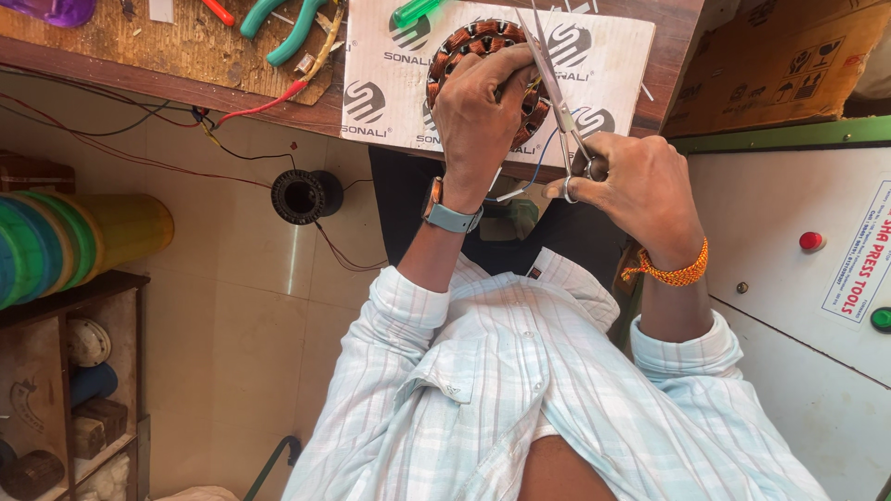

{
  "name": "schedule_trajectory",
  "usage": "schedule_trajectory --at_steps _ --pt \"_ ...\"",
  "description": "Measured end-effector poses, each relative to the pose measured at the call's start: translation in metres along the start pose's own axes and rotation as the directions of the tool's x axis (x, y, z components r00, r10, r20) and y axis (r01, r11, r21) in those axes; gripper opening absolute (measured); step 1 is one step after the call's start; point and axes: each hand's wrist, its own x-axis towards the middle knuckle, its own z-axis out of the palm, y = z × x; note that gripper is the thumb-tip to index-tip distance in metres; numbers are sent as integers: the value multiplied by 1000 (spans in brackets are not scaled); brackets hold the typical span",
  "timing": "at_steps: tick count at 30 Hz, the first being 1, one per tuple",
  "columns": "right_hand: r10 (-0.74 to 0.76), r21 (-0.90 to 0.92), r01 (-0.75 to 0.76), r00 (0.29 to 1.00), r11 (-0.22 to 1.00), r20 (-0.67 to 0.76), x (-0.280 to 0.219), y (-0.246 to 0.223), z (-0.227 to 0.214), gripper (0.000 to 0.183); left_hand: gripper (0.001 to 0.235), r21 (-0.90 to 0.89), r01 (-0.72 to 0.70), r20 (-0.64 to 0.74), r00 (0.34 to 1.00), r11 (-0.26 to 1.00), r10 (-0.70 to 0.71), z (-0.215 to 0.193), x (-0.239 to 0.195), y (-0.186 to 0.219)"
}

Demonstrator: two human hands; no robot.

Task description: The person connects colored wires to a circular copper-wound electrical component on a workbench. They strip wire ends, insert them into the component, and use scissors to trim excess wire. The person handles multiple wires and tools throughout the process.

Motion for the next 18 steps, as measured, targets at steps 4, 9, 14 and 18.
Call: schedule_trajectory --at_steps 4,9,14,18 --pt "79 125 -83 996 989 35 -1 7 12 40 11 3 66 23 998 998 -66 -2 2 4" --pt "54 324 -6 988 946 -142 -2 30 9 39 11 -115 92 19 996 989 -91 -3 6 6" --pt "21 -2 -22 955 1000 -296 12 68 -21 49 14 -134 -5 0 1000 991 5 -4 8 4" --pt "-76 -260 -4 951 966 -299 29 81 -37 56 15 -45 -63 0 998 997 63 -5 7 -3"
